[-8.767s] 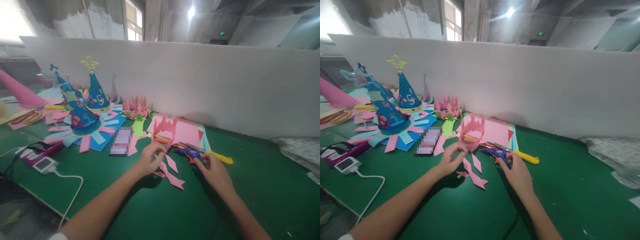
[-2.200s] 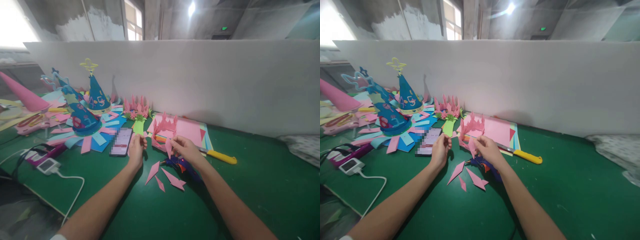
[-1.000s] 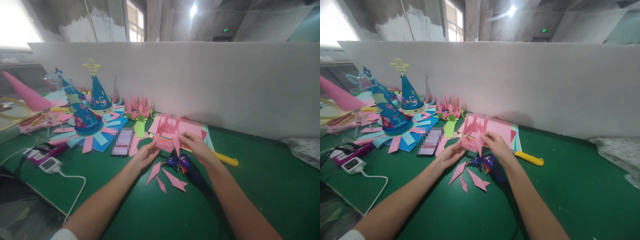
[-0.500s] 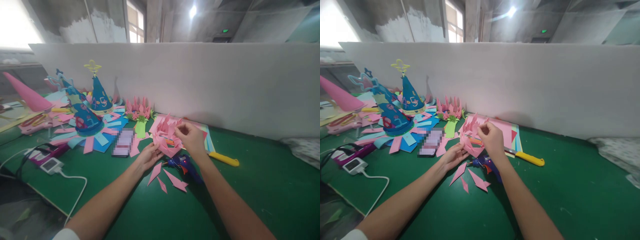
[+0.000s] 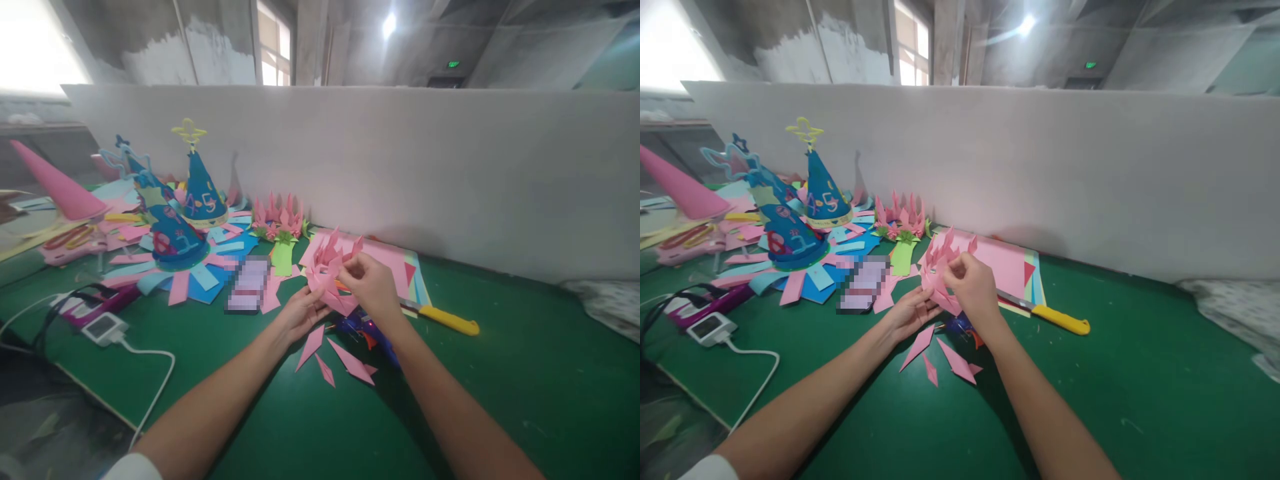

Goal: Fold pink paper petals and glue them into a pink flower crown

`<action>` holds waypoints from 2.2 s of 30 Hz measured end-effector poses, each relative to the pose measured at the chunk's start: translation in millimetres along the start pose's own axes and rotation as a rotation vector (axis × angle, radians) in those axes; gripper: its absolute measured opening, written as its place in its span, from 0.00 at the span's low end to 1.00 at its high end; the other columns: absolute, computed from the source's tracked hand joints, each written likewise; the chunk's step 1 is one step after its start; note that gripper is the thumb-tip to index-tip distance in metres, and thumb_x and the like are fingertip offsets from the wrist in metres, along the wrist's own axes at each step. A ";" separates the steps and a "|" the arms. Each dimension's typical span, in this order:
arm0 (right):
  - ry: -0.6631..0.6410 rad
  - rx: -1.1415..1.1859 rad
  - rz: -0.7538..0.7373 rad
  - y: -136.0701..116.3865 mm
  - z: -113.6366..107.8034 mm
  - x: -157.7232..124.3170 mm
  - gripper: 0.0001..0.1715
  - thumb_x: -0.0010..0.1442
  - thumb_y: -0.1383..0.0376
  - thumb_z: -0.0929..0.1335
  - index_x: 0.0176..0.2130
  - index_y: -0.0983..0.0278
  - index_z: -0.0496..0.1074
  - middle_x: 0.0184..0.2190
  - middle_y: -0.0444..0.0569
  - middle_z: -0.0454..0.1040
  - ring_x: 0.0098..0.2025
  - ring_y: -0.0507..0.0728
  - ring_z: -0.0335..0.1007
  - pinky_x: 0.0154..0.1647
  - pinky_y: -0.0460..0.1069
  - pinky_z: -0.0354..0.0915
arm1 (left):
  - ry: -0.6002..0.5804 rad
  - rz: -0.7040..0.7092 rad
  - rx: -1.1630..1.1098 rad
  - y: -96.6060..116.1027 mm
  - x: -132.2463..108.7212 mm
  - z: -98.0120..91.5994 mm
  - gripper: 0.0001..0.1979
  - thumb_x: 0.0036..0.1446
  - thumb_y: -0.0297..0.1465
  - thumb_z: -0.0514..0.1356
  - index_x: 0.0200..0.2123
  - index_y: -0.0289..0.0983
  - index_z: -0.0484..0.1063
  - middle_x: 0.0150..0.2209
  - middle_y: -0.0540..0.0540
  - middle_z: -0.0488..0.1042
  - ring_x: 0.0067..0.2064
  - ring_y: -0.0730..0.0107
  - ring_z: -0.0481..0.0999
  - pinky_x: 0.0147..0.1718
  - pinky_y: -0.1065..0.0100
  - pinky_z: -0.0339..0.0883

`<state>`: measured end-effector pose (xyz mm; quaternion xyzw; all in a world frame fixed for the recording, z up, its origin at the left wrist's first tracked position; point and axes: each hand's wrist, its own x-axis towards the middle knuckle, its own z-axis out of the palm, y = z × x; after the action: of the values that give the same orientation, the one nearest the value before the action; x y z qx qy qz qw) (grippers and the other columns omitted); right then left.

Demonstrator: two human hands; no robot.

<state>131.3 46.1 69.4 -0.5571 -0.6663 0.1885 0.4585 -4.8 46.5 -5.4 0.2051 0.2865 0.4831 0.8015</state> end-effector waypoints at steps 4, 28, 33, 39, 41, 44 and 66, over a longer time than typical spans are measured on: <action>0.002 0.006 -0.002 -3.6 -0.1 -0.6 0.07 0.49 0.63 0.66 0.23 0.63 0.66 0.22 0.43 0.73 0.26 0.52 0.69 0.30 0.47 0.63 | -0.008 0.006 -0.002 0.1 0.3 -0.6 0.05 0.54 0.25 0.59 0.36 0.33 0.68 0.35 0.44 0.76 0.35 0.71 0.77 0.42 0.66 0.70; -0.161 0.032 -0.019 -2.6 7.4 1.0 0.17 0.47 0.61 0.69 0.38 0.63 0.63 0.28 0.44 0.72 0.28 0.52 0.68 0.30 0.47 0.64 | 0.030 0.001 -0.027 1.5 0.9 -1.0 0.05 0.53 0.23 0.60 0.35 0.34 0.68 0.31 0.48 0.75 0.31 0.74 0.75 0.40 0.66 0.69; -0.217 -0.052 -0.028 -4.1 8.0 2.0 0.12 0.48 0.63 0.68 0.34 0.63 0.65 0.27 0.44 0.72 0.27 0.53 0.67 0.28 0.47 0.63 | 0.007 -0.006 -0.014 1.3 0.5 -1.5 0.07 0.52 0.24 0.61 0.36 0.35 0.68 0.32 0.47 0.75 0.32 0.73 0.76 0.37 0.68 0.69; -0.282 -0.066 -0.054 -2.8 0.8 6.4 0.07 0.51 0.63 0.65 0.32 0.64 0.71 0.31 0.48 0.75 0.31 0.54 0.70 0.32 0.48 0.64 | 0.002 -0.010 -0.013 0.8 1.7 -3.4 0.08 0.51 0.24 0.62 0.37 0.35 0.69 0.33 0.47 0.76 0.34 0.72 0.76 0.41 0.66 0.69; -0.310 -0.026 -0.037 -2.2 -1.9 7.6 0.08 0.52 0.63 0.65 0.32 0.64 0.71 0.31 0.48 0.76 0.32 0.55 0.72 0.33 0.48 0.65 | -0.004 -0.008 -0.012 0.2 2.6 -4.3 0.08 0.51 0.24 0.62 0.37 0.35 0.69 0.34 0.46 0.76 0.35 0.72 0.76 0.42 0.65 0.69; -0.345 0.016 -0.010 -1.6 -4.8 8.3 0.07 0.51 0.64 0.66 0.31 0.64 0.72 0.31 0.47 0.77 0.33 0.55 0.73 0.33 0.48 0.65 | -0.006 -0.006 -0.010 -0.3 3.7 -5.1 0.09 0.51 0.25 0.63 0.36 0.35 0.68 0.35 0.45 0.76 0.35 0.70 0.76 0.43 0.64 0.68; -0.294 -0.067 0.031 -6.0 3.0 4.7 0.10 0.49 0.62 0.66 0.28 0.64 0.76 0.24 0.46 0.77 0.28 0.55 0.71 0.27 0.47 0.63 | 0.047 0.002 -0.019 0.5 3.9 -2.8 0.09 0.50 0.28 0.64 0.36 0.35 0.70 0.32 0.47 0.76 0.32 0.72 0.75 0.38 0.66 0.70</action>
<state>125.6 49.3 74.4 -0.5489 -0.7234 0.2527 0.3340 -5.6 50.4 -8.2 0.1866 0.3004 0.4911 0.7961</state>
